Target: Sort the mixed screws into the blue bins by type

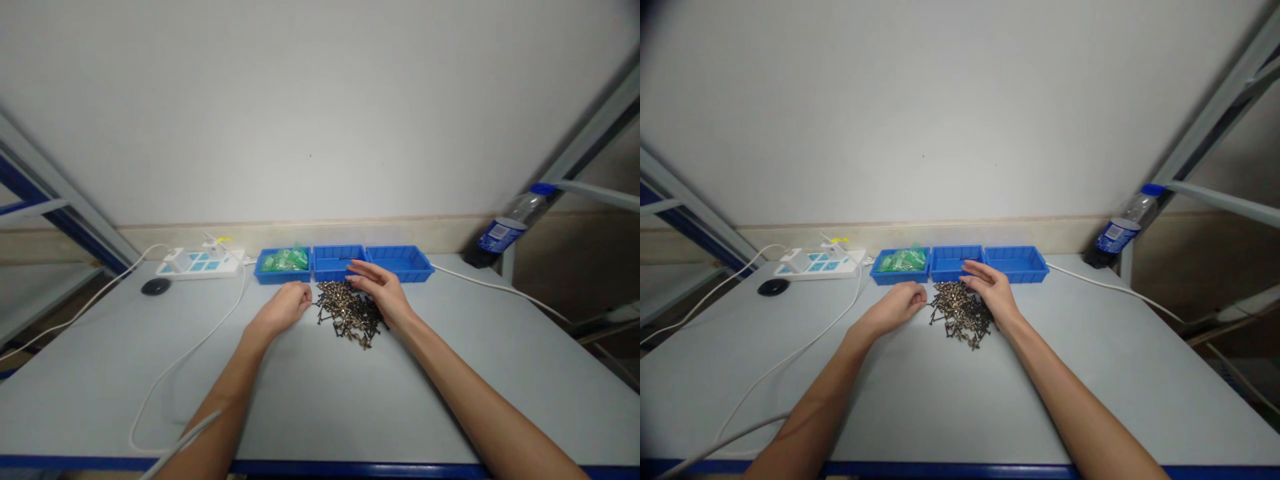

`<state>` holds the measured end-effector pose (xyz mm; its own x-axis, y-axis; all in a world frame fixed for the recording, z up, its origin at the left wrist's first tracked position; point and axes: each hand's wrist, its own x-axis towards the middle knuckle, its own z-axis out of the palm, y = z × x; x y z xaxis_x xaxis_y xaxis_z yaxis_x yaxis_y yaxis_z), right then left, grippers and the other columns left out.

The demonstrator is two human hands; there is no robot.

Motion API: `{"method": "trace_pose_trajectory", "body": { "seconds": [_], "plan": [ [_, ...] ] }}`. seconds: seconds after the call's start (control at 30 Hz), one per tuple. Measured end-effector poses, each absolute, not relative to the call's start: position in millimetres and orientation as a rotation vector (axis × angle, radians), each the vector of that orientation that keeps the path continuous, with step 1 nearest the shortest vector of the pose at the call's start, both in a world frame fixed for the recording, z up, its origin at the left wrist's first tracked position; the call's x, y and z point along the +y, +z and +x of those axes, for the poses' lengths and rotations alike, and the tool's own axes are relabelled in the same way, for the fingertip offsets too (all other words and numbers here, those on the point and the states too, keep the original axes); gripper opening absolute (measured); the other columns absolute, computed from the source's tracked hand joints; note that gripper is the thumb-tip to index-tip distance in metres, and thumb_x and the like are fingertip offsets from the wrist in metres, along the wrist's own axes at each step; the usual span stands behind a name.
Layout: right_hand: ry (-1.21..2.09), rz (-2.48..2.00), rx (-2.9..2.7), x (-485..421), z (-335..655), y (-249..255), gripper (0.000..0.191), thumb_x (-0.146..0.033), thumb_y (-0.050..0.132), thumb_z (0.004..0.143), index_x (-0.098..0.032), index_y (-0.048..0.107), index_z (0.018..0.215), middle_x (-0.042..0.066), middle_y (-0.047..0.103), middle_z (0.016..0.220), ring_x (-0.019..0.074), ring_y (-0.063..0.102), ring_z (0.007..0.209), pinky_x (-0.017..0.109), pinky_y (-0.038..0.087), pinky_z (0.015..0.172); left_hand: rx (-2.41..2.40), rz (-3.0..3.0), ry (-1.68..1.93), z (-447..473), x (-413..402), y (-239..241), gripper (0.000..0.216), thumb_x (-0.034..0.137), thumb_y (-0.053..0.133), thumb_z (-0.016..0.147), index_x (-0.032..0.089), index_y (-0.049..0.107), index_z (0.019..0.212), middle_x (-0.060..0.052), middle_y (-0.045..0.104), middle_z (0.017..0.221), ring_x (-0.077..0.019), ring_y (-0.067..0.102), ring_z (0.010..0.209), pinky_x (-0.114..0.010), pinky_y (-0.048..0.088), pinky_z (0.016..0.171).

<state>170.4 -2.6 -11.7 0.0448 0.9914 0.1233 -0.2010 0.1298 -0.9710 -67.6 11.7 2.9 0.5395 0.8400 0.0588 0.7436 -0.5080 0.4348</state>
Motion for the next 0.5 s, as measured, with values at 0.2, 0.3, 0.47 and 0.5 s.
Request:
{"method": "trace_pose_trajectory", "body": {
  "seconds": [0.2,0.3,0.47,0.5],
  "plan": [
    [1.192,-1.008,-1.129,-11,171,-7,0.034,-0.033,0.077,0.072,-0.019,0.073,0.104,0.011,0.076,0.107,0.0202,0.071,0.082,0.035,0.055,0.077,1.284,2.457,0.404,-67,13,1,0.015,0.007,0.050,0.081,0.016,0.059,0.073,-0.005,0.062,0.073,-0.0165,0.054,0.067,-0.028,0.040,0.065],
    [1.191,-1.024,-1.160,-11,171,-7,0.032,-0.034,0.075,0.074,-0.019,0.073,0.102,0.011,0.076,0.102,0.0192,0.071,0.078,0.034,0.055,0.074,1.264,2.458,0.529,-67,13,5,0.012,0.011,0.051,0.085,0.016,0.059,0.078,-0.005,0.063,0.076,-0.0167,0.055,0.069,-0.028,0.041,0.066],
    [1.135,-1.078,-1.289,-12,171,-7,0.027,-0.032,0.074,0.073,-0.019,0.074,0.097,0.006,0.076,0.083,0.0171,0.069,0.069,0.033,0.055,0.071,1.121,2.244,0.810,-56,6,14,0.002,0.018,0.061,0.085,0.017,0.062,0.086,-0.002,0.067,0.077,-0.0144,0.062,0.071,-0.026,0.048,0.068],
    [1.141,-1.084,-1.329,-13,171,-7,0.028,-0.033,0.075,0.072,-0.020,0.074,0.097,0.005,0.076,0.081,0.0172,0.070,0.069,0.033,0.055,0.072,1.088,2.194,0.874,-53,4,15,0.005,0.020,0.064,0.084,0.017,0.062,0.087,-0.002,0.067,0.078,-0.0142,0.063,0.072,-0.026,0.050,0.069]
  ]
}}
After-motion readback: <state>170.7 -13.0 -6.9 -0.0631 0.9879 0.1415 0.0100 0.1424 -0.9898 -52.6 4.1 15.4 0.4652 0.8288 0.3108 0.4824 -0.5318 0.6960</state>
